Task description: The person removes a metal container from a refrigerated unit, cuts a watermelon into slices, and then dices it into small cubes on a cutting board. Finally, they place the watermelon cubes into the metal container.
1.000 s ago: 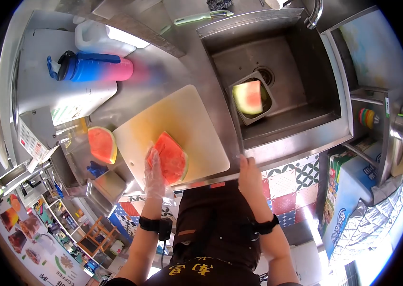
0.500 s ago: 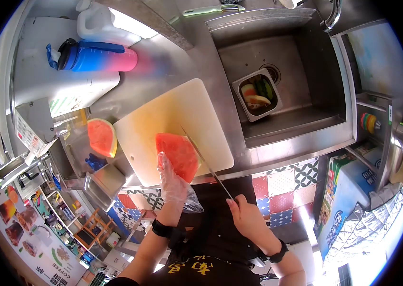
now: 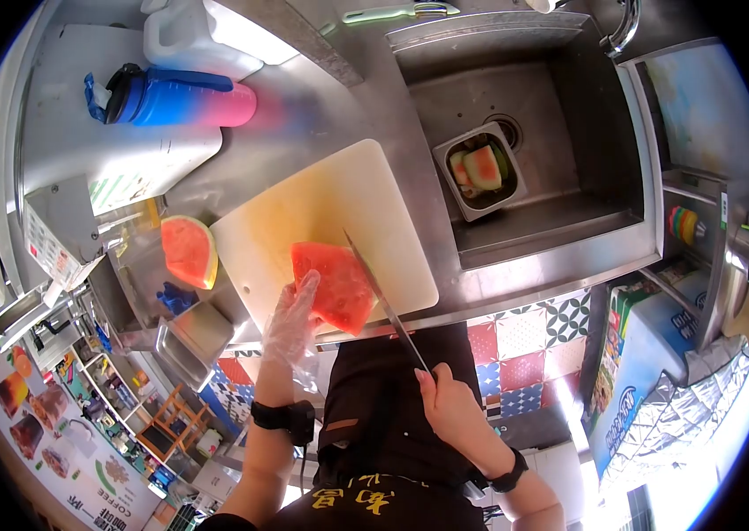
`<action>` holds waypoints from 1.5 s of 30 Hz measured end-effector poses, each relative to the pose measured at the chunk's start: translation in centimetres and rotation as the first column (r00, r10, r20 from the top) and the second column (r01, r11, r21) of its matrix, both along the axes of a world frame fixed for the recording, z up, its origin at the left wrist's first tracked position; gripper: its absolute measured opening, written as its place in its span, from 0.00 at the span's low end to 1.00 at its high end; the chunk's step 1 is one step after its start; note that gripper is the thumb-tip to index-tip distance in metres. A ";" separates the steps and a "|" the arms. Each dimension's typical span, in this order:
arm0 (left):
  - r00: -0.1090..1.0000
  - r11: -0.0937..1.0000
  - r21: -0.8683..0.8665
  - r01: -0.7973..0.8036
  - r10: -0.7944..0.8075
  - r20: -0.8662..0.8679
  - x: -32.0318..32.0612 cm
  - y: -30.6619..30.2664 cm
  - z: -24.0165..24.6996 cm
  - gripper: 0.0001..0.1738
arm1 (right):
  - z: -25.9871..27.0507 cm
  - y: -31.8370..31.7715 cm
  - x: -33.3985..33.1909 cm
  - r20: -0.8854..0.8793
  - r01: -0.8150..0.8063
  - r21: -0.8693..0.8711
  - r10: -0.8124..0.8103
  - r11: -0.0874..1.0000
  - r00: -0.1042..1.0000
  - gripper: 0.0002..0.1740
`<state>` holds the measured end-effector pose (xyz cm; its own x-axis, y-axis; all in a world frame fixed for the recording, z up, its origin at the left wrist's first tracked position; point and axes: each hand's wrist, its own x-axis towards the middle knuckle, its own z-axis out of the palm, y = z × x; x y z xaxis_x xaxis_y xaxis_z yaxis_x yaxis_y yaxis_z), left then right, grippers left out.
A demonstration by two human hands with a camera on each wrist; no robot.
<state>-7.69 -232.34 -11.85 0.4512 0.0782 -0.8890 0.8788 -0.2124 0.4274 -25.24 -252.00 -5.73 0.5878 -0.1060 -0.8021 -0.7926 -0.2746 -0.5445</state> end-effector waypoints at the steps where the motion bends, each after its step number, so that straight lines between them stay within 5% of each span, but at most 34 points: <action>1: 0.991 0.989 0.065 0.135 -0.135 -0.012 0.5 0.2 0.3 0.33 | -0.4 0.2 0.0 0.021 0.000 -0.012 0.000 1.000 1.000 0.20; 5: 0.835 0.827 0.191 0.529 -0.548 0.057 1.3 1.1 0.2 0.39 | -4.3 2.4 0.8 0.067 -0.048 -0.069 0.053 0.996 0.996 0.21; 11: 0.947 0.935 0.164 0.314 -0.321 0.013 1.4 0.0 0.8 0.39 | -13.0 8.2 0.2 0.178 0.014 -0.137 0.011 0.991 0.984 0.19; 13: 0.792 0.825 0.199 0.529 -0.564 0.234 -0.5 3.5 -2.0 0.36 | -12.8 8.1 0.2 0.192 -0.015 -0.186 0.052 0.982 0.980 0.20; 17: 0.617 0.632 0.326 0.703 -0.770 0.161 -0.3 2.4 -0.9 0.34 | -12.1 6.0 1.6 0.201 -0.103 -0.318 0.173 0.942 0.964 0.20; 20: 0.158 0.342 0.640 0.688 -0.931 0.328 -2.3 5.2 -3.6 0.46 | -11.5 4.5 2.3 0.218 -0.137 -0.399 0.238 0.907 0.946 0.21; 22: 0.388 0.511 0.456 0.728 -0.857 0.341 -2.5 5.6 -4.6 0.48 | -11.6 3.9 2.5 0.255 -0.122 -0.430 0.250 0.895 0.934 0.21; 24: 0.389 0.501 0.468 0.728 -0.864 0.319 -2.6 5.8 -4.5 0.50 | -11.8 3.4 2.1 0.317 -0.083 -0.441 0.241 0.894 0.917 0.20; 26: 0.167 0.305 0.665 0.682 -0.950 0.264 -2.1 3.8 -2.3 0.53 | -11.9 2.6 1.4 0.204 -0.006 -0.407 0.098 0.913 0.974 0.20; 29: 0.298 0.372 0.582 0.723 -0.928 0.224 -2.0 3.8 -2.1 0.54 | -11.5 0.5 1.2 0.127 0.126 -0.402 -0.082 0.907 0.989 0.19; 32: 0.223 0.382 0.627 0.679 -0.921 0.320 -2.8 5.0 -4.3 0.53 | -11.2 -1.4 0.4 0.234 0.199 -0.333 -0.124 0.922 0.964 0.20; 34: 0.402 0.462 0.503 0.730 -0.886 0.230 -2.1 4.1 -3.2 0.52 | -10.1 -1.8 0.5 0.308 0.178 -0.247 -0.097 0.952 0.946 0.19; 35: 0.485 0.508 0.438 0.741 -0.857 0.173 -1.8 3.6 -2.6 0.52 | -9.0 -1.5 0.9 0.209 0.111 -0.175 -0.073 0.978 0.975 0.19; 38: 0.357 0.365 0.546 0.754 -0.926 0.126 -1.5 2.9 -1.7 0.49 | -6.8 0.8 2.8 0.213 -0.018 -0.070 0.033 0.997 0.976 0.18; 41: 0.021 0.192 0.815 0.548 -0.976 0.216 -2.5 4.9 -3.6 0.41 | -6.4 2.3 3.5 0.192 0.044 0.032 -0.049 0.999 0.980 0.19; 43: 0.487 0.600 0.551 0.580 -0.797 0.356 -2.7 5.5 -4.4 0.36 | -5.6 2.3 3.6 0.211 -0.056 -0.014 0.057 0.998 0.976 0.19; 45: 0.896 0.962 0.046 0.267 -0.266 0.356 -2.5 5.6 -4.1 0.32 | -5.0 2.6 3.6 0.252 -0.136 -0.060 0.147 0.989 0.957 0.20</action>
